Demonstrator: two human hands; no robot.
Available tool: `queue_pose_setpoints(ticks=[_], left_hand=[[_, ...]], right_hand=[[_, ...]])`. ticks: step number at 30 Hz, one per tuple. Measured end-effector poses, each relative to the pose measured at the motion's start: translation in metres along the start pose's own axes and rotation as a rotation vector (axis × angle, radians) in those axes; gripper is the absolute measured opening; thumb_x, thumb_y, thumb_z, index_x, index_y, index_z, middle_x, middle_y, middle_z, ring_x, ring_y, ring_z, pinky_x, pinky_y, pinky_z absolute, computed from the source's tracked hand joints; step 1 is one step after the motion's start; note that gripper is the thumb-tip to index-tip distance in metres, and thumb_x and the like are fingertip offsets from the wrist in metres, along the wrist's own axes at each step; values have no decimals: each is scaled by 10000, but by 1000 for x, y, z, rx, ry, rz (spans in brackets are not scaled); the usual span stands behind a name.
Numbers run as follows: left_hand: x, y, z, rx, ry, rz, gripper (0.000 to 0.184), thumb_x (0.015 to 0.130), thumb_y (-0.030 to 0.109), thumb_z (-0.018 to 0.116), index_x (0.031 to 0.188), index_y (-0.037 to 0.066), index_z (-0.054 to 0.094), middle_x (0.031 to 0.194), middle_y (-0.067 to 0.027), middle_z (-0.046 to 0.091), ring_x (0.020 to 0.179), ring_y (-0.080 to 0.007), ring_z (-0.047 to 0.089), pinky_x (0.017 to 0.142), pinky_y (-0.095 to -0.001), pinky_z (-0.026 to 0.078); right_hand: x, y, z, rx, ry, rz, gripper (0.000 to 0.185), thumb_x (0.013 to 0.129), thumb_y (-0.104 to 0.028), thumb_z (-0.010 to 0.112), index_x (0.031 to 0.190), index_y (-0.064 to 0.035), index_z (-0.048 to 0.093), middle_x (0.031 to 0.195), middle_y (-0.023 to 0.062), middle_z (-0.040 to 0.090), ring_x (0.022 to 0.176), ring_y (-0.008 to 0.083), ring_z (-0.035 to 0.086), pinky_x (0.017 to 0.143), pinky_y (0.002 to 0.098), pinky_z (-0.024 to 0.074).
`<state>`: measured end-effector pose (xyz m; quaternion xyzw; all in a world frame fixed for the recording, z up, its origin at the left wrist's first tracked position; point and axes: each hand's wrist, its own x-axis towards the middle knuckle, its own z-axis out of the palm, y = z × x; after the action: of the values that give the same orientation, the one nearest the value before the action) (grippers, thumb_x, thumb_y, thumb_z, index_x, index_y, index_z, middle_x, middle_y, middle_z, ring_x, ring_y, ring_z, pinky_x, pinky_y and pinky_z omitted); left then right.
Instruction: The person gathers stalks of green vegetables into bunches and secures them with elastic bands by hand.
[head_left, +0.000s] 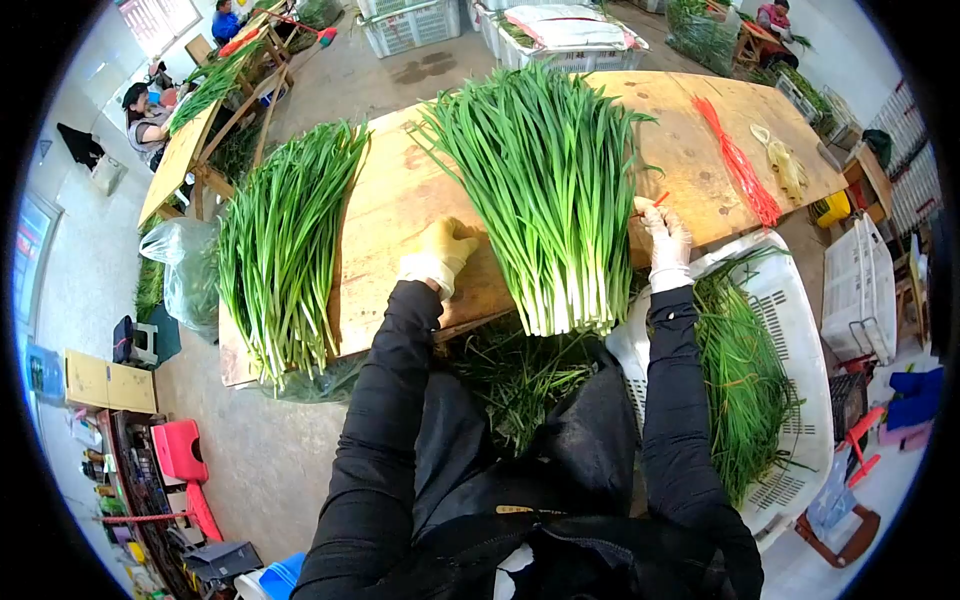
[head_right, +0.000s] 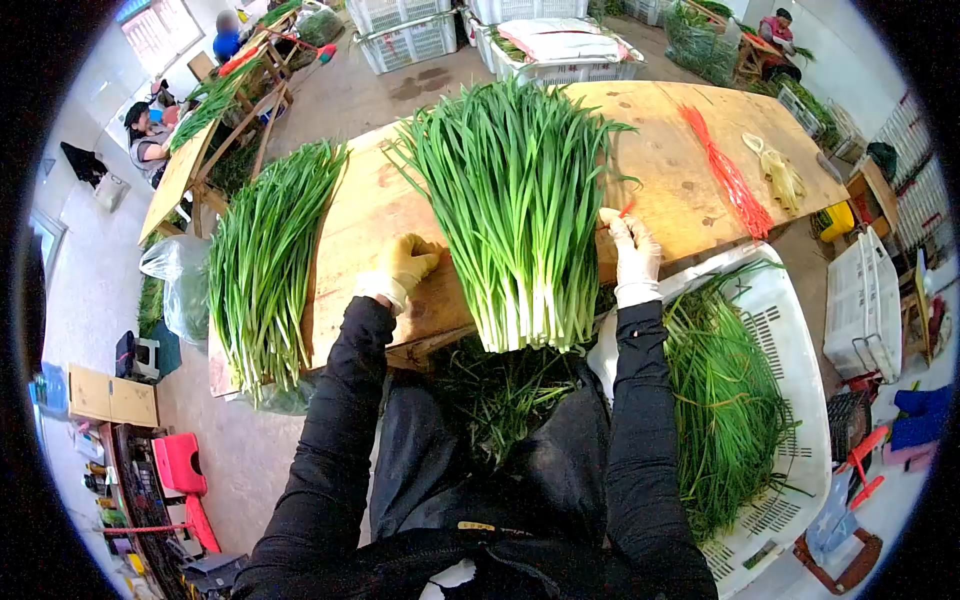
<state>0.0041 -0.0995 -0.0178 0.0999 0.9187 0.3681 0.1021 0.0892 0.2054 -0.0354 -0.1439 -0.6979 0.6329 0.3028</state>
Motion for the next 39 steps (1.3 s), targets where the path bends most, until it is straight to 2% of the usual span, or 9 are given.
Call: queue_pose_setpoints(ticks=[2,6,9,11,18,25,31,35,39], left_hand=[[0,9,-1,-235,-19,-113,182,737,86,659,883,4,588,769,-85,623,650,-145,574,619,-257,476],[-5,24,-2,-172,30,-120,184,757,36,627,929,-5,575,784,-95,624,669,-138,579,624,-250,483],[0,3,4,-522,-20,-163,179,770,56,617,936,-4,586,802,-90,628,699,-149,592,637,-259,485],[2,-7,5,-141,67,74,217,759,103,637,940,-11,600,833,-88,635,747,-164,601,681,-290,487],[-7,23,1,432,11,143,261,689,227,652,875,45,648,885,-184,614,874,-305,578,797,-346,455],[4,19,7,687,-92,279,152,745,144,602,827,18,582,854,-152,606,777,-307,585,705,-352,468],[-5,8,15,-396,-44,-10,172,751,-54,570,895,16,508,772,-77,600,667,-162,577,593,-260,478],[-16,34,-5,-403,-1,124,125,750,-79,554,836,6,523,749,-61,592,649,-139,564,592,-244,487],[4,68,-38,376,82,495,152,710,-63,547,831,28,534,735,-136,589,691,-246,590,621,-334,478]], right_hand=[[-3,-2,1,85,-3,2,146,808,-143,594,896,-41,649,817,-15,620,734,49,513,712,202,406],[-4,5,-1,49,-13,20,142,815,-133,582,910,-48,647,835,-24,624,754,43,514,725,194,403],[-6,4,-3,55,-42,34,134,817,-131,580,899,-48,647,835,-22,629,761,42,519,730,192,400],[-7,2,-2,75,-55,28,129,817,-132,581,889,-48,646,824,-21,630,755,44,523,730,192,400],[-3,8,-4,125,-84,78,139,817,-147,584,886,-42,644,832,-9,635,768,51,537,746,201,407],[-7,-6,2,128,-54,10,150,821,-153,578,892,-37,641,854,7,638,795,66,552,768,212,412],[-11,-1,1,149,-64,-22,165,846,-151,530,899,-29,629,866,32,639,827,94,559,801,230,408],[-15,-6,0,-77,-62,-308,131,836,-193,548,847,-81,615,922,38,620,869,144,554,814,294,422],[-22,-71,36,-420,-242,-945,112,824,-178,544,818,-88,611,1001,34,595,989,189,502,887,317,384]])
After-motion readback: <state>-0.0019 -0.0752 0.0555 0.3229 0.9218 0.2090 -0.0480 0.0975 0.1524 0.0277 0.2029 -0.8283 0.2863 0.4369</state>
